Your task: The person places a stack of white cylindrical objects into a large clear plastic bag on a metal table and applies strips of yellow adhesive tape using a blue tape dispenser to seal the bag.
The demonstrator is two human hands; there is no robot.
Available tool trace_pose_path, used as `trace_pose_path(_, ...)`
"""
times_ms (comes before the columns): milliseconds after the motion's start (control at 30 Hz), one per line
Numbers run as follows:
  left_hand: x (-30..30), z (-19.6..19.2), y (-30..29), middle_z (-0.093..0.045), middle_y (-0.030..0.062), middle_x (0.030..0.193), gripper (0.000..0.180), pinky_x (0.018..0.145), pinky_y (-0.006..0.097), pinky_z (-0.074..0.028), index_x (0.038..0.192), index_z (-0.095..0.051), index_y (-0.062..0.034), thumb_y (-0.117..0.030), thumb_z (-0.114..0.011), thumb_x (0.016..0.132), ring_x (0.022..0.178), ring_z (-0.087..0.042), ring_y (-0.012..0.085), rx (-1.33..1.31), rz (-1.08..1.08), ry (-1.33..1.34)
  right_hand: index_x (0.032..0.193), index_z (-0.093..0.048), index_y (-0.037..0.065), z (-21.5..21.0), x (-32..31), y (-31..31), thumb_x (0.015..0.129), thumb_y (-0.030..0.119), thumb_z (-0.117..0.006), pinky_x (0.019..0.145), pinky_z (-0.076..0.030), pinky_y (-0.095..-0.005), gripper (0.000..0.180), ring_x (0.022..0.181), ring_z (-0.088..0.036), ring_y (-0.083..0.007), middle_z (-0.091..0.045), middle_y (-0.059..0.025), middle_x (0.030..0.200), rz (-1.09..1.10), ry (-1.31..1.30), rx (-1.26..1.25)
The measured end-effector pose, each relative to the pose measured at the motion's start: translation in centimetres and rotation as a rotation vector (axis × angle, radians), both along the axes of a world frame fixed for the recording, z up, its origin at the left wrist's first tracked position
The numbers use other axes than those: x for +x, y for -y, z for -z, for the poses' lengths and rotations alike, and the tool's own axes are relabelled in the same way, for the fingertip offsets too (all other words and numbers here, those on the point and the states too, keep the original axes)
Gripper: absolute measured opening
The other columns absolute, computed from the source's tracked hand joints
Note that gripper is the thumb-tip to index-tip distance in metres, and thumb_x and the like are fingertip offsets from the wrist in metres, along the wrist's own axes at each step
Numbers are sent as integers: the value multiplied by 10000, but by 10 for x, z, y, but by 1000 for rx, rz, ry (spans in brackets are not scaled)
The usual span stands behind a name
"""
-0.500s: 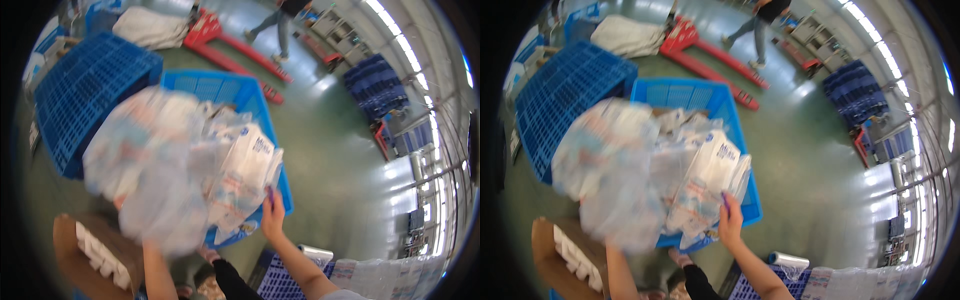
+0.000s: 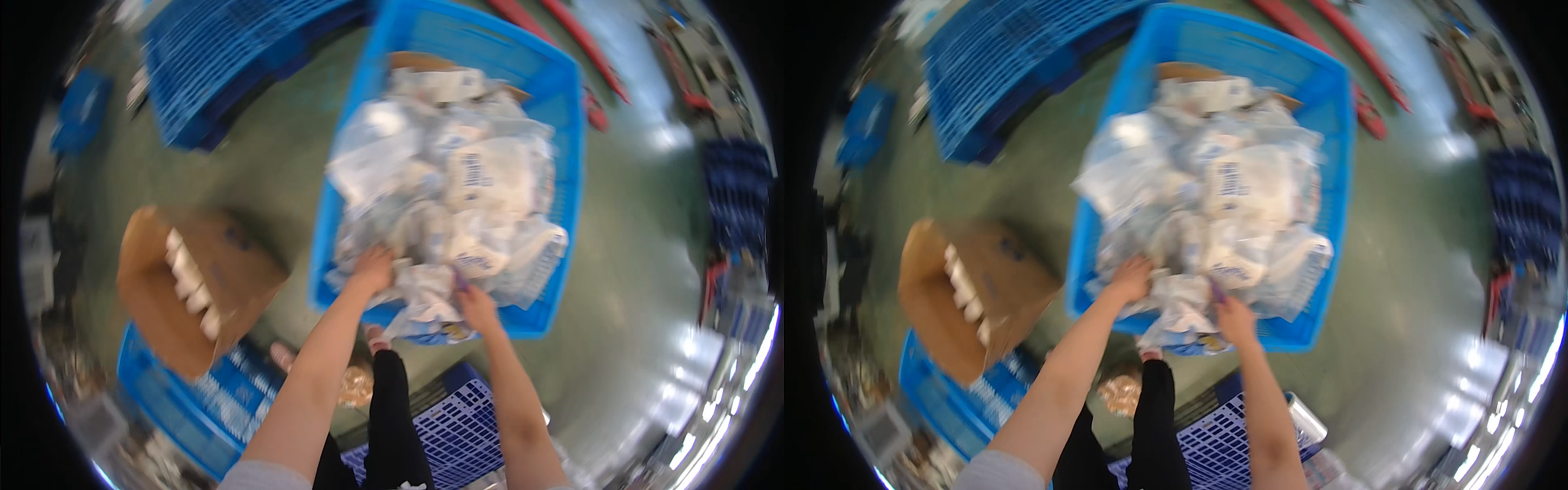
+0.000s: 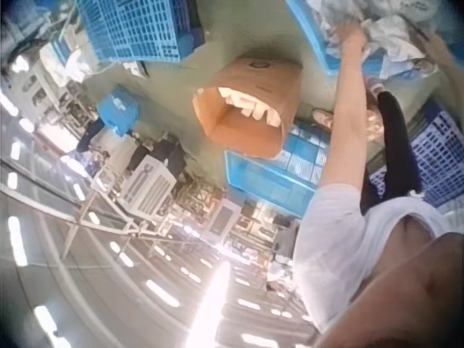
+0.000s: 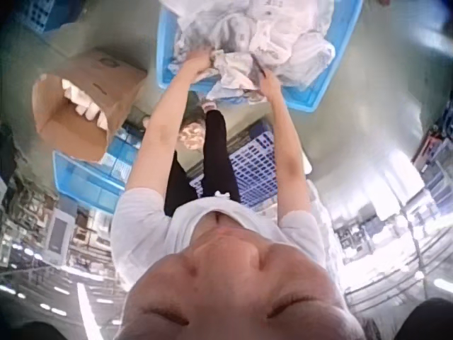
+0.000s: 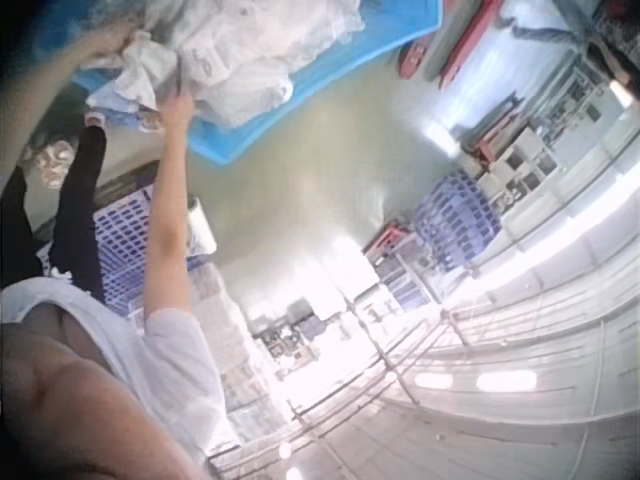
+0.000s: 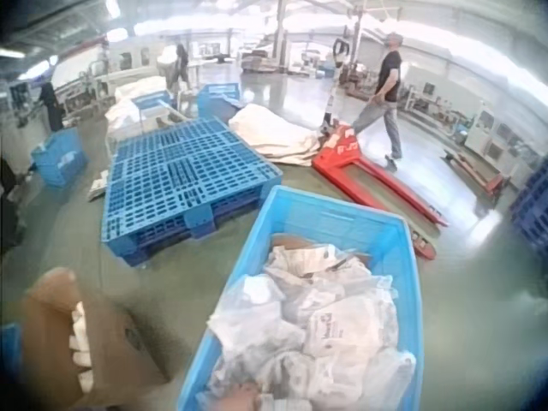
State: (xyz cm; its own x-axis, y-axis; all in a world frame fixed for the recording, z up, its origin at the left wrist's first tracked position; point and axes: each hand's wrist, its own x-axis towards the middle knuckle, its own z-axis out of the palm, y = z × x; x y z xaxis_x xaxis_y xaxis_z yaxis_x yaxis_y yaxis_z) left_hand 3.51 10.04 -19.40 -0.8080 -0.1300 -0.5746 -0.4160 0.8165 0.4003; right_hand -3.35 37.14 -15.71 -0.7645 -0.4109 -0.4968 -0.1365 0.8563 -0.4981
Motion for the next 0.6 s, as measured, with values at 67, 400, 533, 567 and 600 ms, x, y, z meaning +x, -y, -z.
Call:
trace_pose_path(67,-10,-71,0,-544,145,1191,494,962,448,-385,1159,-552,-60,-122,-637,676,1161,-469,315,-41,-59,-176,944,-606,17,-29,0,-29,899,196,-511,692,-453,-409,208,788,-585,-356,-625,-173,856,171,-45,-66)
trace_pose_path(400,261,-196,-49,-578,129,994,202,826,395,-451,1014,-593,-69,-107,-528,826,972,-548,326,192,-863,-487,789,-570,-35,-140,126,-34,844,133,-561,518,-387,-379,177,528,-446,-202,-469,-121,579,121,-86,-220)
trace_pose_path(533,440,-176,-88,-642,151,925,185,765,404,-490,956,-655,-98,-159,-544,821,887,-612,339,98,-1294,-60,765,-597,-32,-147,194,37,807,175,-597,540,-407,-401,211,545,-522,-268,-526,-162,593,-143,100,-197)
trace_pose_path(567,506,-217,-122,-656,155,904,207,770,437,-504,932,-669,-128,-210,-520,814,867,-626,344,40,-1370,49,762,-603,-31,-188,235,35,805,191,-606,546,-411,-406,225,552,-539,-287,-538,-171,597,-213,152,-158)
trace_pose_path(600,547,-195,-140,-661,155,889,187,773,440,-506,922,-670,-132,-213,-549,805,856,-631,344,-13,-1534,135,759,-608,-30,-183,245,62,803,206,-614,553,-415,-412,240,559,-555,-306,-550,-181,601,-307,151,-167)
